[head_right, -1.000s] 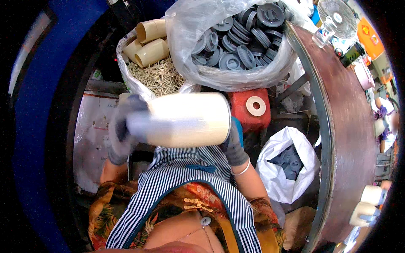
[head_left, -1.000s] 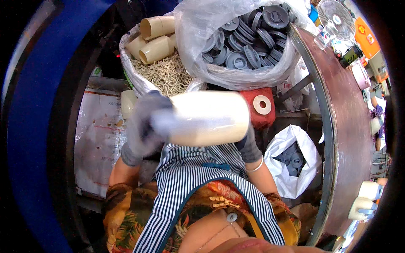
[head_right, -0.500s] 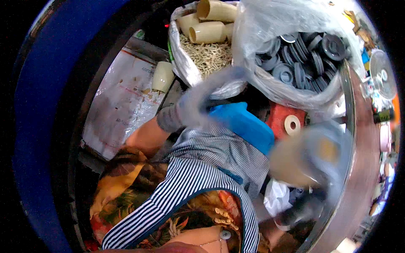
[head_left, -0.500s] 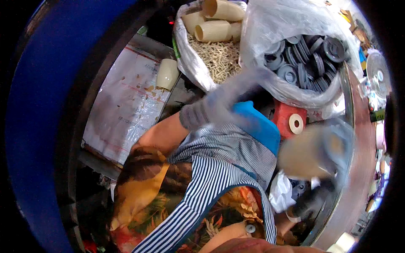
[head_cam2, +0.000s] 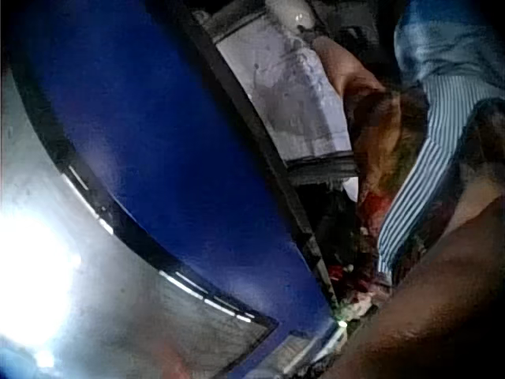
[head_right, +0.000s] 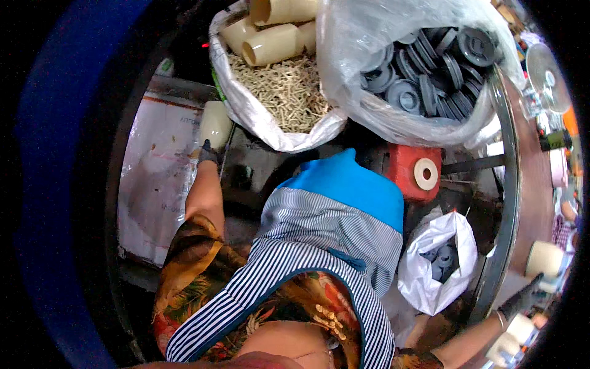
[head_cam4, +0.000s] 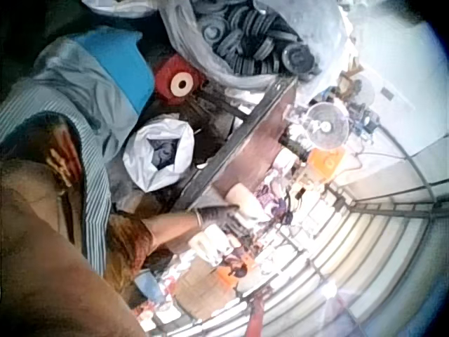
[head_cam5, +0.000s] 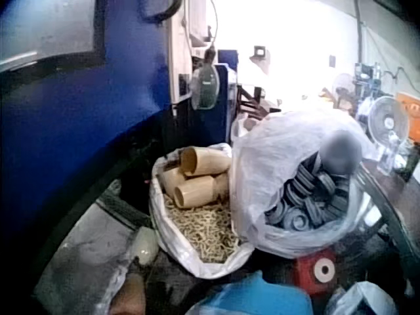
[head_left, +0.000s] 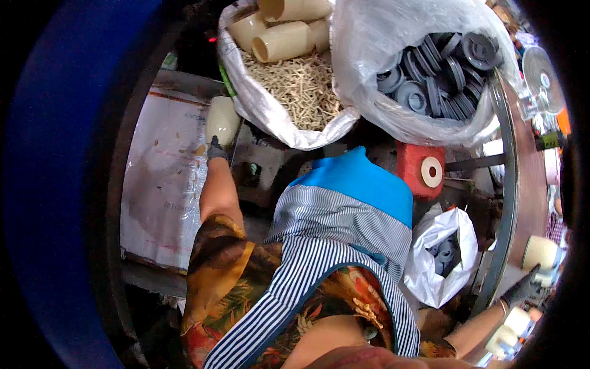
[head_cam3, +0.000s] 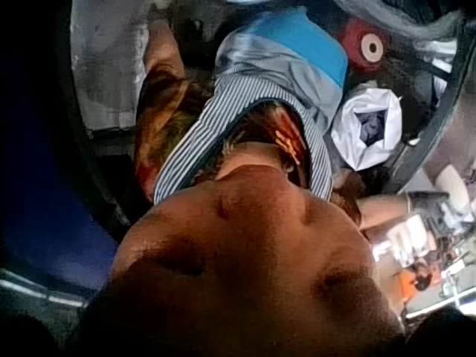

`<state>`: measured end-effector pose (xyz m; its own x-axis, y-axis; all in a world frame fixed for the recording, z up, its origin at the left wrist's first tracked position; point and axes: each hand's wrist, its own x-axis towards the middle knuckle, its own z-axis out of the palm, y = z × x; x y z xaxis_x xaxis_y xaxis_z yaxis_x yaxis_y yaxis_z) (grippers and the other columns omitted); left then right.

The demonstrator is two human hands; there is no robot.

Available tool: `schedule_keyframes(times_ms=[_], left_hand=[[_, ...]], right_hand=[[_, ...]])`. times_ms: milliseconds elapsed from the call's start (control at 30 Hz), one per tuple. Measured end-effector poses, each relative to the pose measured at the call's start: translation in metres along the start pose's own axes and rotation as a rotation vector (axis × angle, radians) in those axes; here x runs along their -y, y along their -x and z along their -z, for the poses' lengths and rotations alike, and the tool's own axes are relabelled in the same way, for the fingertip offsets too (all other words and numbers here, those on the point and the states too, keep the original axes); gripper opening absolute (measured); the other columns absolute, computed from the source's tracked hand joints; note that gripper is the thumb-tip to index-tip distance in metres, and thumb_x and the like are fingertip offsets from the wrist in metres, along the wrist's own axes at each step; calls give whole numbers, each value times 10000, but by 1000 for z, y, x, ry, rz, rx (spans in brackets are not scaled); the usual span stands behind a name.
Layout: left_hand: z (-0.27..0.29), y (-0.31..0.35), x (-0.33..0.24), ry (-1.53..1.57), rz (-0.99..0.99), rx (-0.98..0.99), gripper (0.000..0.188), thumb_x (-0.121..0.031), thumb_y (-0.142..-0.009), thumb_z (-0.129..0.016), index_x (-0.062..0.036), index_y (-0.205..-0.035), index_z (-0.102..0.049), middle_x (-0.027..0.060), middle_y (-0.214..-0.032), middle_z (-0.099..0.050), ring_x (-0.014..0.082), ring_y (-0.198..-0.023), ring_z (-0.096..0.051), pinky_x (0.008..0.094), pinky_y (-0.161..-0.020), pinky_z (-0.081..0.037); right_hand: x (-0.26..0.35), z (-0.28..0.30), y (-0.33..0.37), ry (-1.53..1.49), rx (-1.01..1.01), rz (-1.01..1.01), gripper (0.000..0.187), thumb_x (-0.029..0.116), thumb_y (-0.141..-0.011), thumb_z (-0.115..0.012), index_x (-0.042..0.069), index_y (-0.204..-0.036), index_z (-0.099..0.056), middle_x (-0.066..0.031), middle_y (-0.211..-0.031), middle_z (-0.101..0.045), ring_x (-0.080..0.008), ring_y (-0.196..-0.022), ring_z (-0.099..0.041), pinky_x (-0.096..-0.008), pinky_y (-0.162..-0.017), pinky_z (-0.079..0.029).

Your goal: The person repeatedly picks up a beige plastic container and a grey lid, aligns them, and presses the lid onto the container to secure it. The person then places the assembled container into a white bag filled with packing material. This process is repeated multiple times with different containers.

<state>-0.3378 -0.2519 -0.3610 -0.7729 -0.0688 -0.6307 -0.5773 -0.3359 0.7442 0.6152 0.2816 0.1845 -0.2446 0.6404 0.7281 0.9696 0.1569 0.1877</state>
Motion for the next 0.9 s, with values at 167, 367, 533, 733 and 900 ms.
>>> schedule_keyframes(times_ms=[167,367,533,733,900], left_hand=[[-10,84,-67,-608,-700,-271,361,-322,-869,-670,10,-1013,-665,175,-1003,-649,327,-929,-587,462,-828,-463],[-84,421,-217,-1277,-1792,346,307,-255,-793,-736,-56,-999,-628,114,-1049,-609,340,-999,-566,492,-957,-415],[-114,531,-148,-1028,-1751,1177,362,-326,-772,-747,-87,-1015,-622,97,-1121,-591,328,-1071,-569,523,-1035,-400],[-126,572,-66,-1127,-1720,1315,517,-430,-769,-708,-100,-1158,-623,136,-1141,-580,306,-1085,-571,510,-1042,-392],[-126,563,-47,-1347,-1824,1590,313,-426,-796,-677,-124,-877,-666,83,-933,-607,263,-950,-596,437,-910,-457]], right_hand=[[205,18,20,-739,1,-1,455,216,-977,-587,-19,-1355,-491,-200,-1361,-519,-300,-1216,-525,-393,-1041,-418],[417,103,106,-1077,402,452,659,187,-817,-734,38,-1403,-470,-180,-1481,-423,-361,-1396,-363,-471,-1139,-287],[513,129,130,-1553,564,744,1181,366,-610,-898,17,-1517,-227,-283,-1516,-292,-431,-1382,-356,-496,-1143,-305],[484,88,196,-1678,757,516,1213,354,-600,-901,-31,-1506,-193,-273,-1516,-298,-437,-1380,-352,-469,-1145,-311],[472,97,216,-1551,727,486,1127,318,-626,-875,-35,-1489,-242,-254,-1512,-323,-437,-1380,-347,-488,-1140,-315]])
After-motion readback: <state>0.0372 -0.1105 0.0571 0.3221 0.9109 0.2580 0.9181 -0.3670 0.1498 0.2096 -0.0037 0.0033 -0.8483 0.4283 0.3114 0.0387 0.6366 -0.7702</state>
